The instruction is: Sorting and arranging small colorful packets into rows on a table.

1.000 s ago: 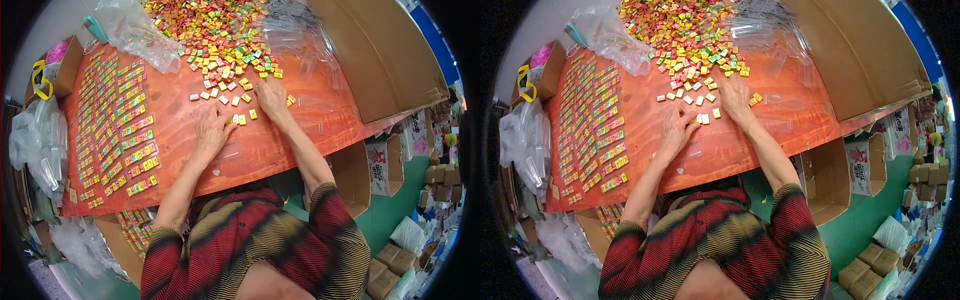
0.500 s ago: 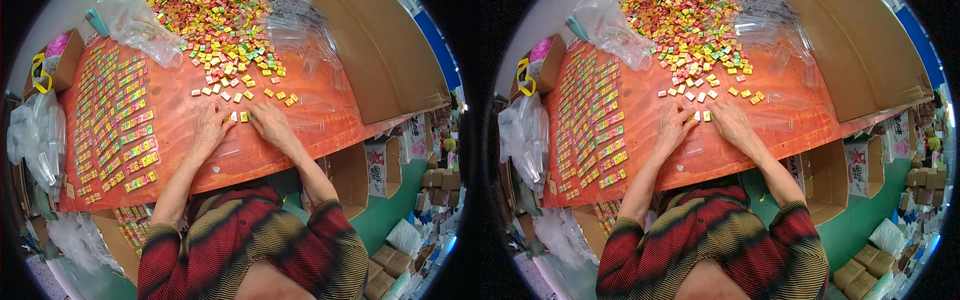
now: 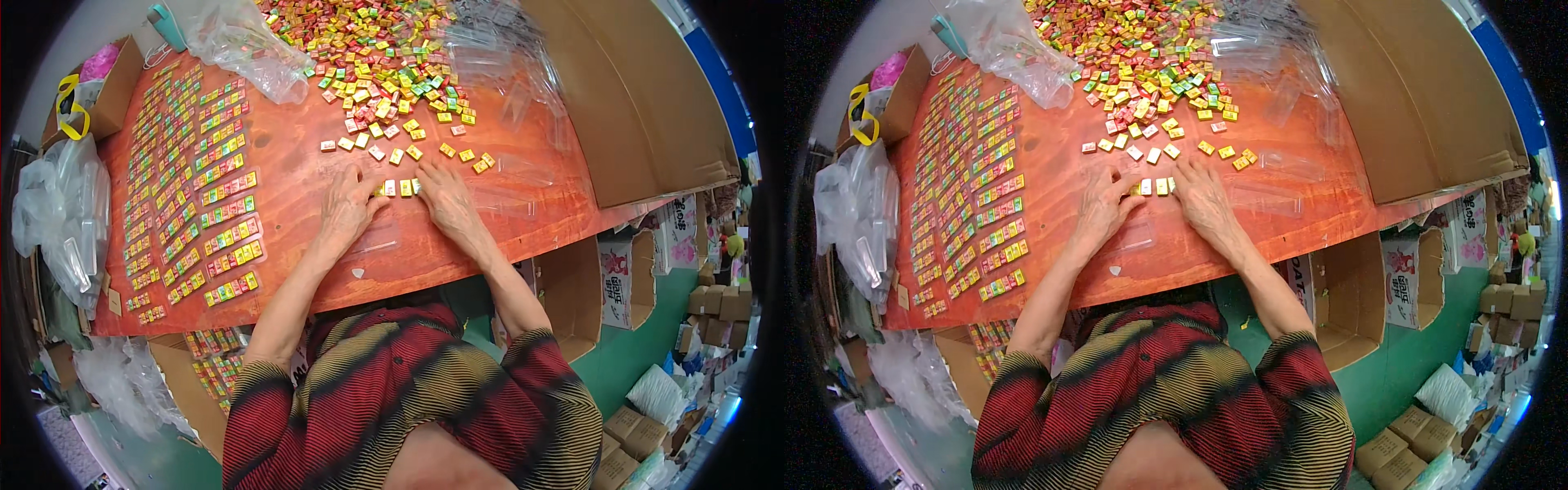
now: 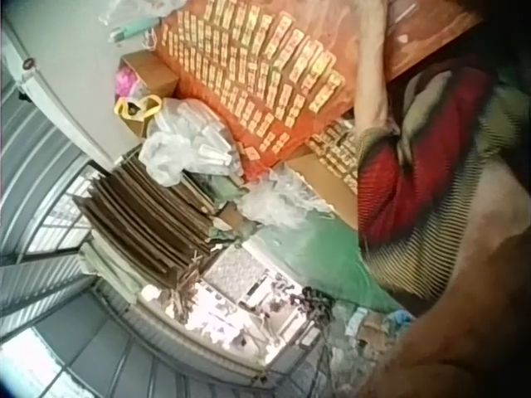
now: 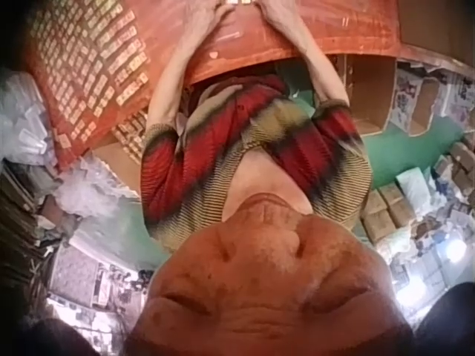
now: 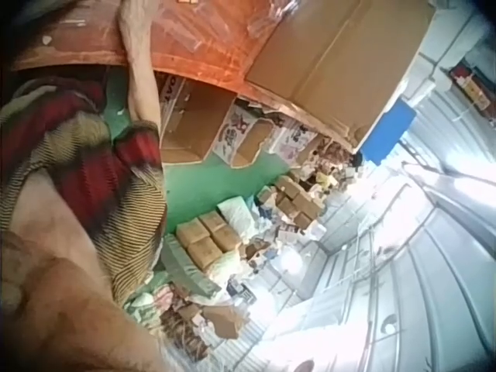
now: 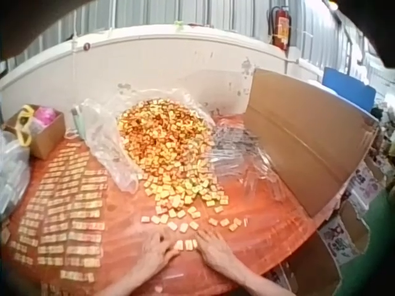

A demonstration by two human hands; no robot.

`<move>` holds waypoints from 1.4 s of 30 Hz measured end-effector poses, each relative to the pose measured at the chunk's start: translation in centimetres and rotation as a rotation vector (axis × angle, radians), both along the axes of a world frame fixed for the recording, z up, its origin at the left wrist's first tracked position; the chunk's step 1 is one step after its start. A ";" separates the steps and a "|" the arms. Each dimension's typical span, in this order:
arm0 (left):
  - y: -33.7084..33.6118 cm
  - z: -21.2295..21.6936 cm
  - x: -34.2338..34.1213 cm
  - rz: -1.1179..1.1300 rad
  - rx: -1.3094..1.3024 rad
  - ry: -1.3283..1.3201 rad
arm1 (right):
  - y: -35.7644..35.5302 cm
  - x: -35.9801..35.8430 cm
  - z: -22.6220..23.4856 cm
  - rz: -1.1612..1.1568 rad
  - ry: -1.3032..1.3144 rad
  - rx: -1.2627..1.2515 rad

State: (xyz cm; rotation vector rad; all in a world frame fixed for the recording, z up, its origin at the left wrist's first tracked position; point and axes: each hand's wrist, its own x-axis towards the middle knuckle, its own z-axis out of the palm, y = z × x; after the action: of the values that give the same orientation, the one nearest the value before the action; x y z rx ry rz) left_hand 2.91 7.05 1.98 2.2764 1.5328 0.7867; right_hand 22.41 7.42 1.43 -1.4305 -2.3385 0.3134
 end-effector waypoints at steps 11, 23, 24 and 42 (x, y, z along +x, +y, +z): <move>0.0 -0.3 -0.5 -0.037 -0.034 -0.040 | -0.3 -1.3 0.3 0.067 -0.043 -0.013; 0.2 0.2 -2.7 -0.087 -0.190 -0.182 | -0.6 0.0 1.9 0.053 0.077 -0.048; 0.3 0.0 -2.3 -0.087 -0.188 -0.182 | -0.4 -0.2 1.8 0.053 0.078 -0.046; -1.6 1.7 0.2 0.030 -0.090 -0.007 | -0.9 -1.6 0.6 0.083 0.197 0.053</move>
State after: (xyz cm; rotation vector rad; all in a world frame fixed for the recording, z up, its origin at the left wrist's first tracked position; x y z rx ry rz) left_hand 3.13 5.46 3.63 2.1888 1.5700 0.7176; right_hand 20.83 6.53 2.05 -1.2217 -2.2323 0.3939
